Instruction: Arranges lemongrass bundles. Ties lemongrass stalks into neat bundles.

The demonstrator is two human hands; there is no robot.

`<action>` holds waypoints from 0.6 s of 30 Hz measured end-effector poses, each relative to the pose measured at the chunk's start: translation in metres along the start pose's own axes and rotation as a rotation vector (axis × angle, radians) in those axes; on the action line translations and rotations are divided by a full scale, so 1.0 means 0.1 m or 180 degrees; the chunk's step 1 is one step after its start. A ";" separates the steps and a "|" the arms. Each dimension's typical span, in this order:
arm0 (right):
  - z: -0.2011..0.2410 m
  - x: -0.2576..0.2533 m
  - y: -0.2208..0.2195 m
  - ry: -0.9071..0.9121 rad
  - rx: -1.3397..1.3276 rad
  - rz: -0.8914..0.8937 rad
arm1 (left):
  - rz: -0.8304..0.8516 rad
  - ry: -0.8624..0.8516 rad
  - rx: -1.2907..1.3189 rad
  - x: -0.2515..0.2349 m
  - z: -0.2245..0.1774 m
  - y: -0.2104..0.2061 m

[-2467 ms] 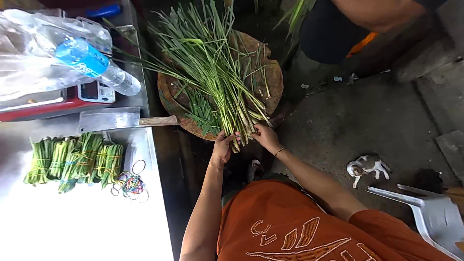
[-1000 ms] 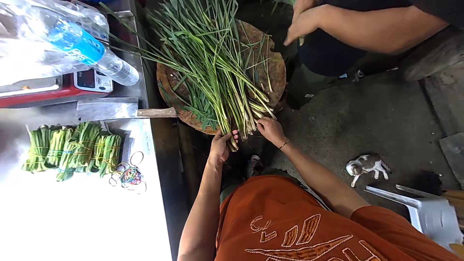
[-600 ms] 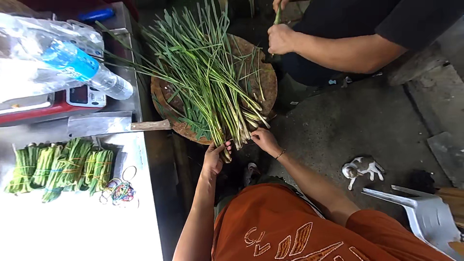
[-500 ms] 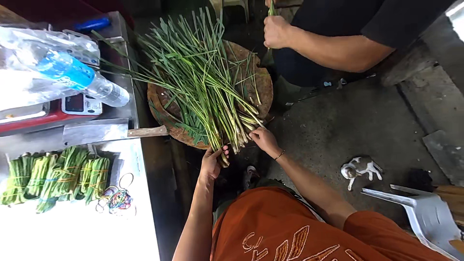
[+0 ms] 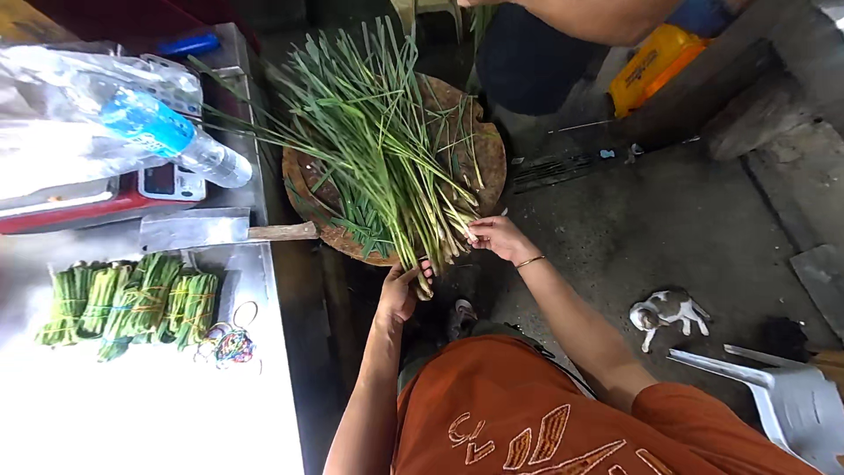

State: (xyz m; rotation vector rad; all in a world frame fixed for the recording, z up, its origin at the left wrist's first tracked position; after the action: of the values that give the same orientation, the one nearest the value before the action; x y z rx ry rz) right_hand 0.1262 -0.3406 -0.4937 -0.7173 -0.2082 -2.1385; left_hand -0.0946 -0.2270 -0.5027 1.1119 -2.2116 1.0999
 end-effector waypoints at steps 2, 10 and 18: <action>0.04 0.16 -0.25 -0.0141 -0.0241 0.0144 | 0.0134 0.0016 0.0054 0.00 0.04 -0.07; -0.16 0.52 -0.93 0.0389 0.1736 0.0185 | -0.0203 0.0069 -0.0250 -0.06 0.18 -0.16; -0.19 0.52 -1.13 0.0771 0.3296 0.0798 | -0.0326 0.0045 -0.1184 -0.14 0.19 -0.17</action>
State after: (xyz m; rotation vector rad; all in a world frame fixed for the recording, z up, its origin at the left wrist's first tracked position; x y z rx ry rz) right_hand 0.0066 -0.3123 -0.4690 0.1209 -0.9421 -1.5480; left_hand -0.0733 -0.2417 -0.5158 1.0340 -2.2023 0.6172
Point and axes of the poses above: each hand's wrist, its own x-axis away from the middle knuckle, its own y-axis out of the back of the hand, z = x × y, the point moved 6 cm from there along -x, towards the middle knuckle, and after that the axes turned 2 degrees about x, right-handed, at the moved point
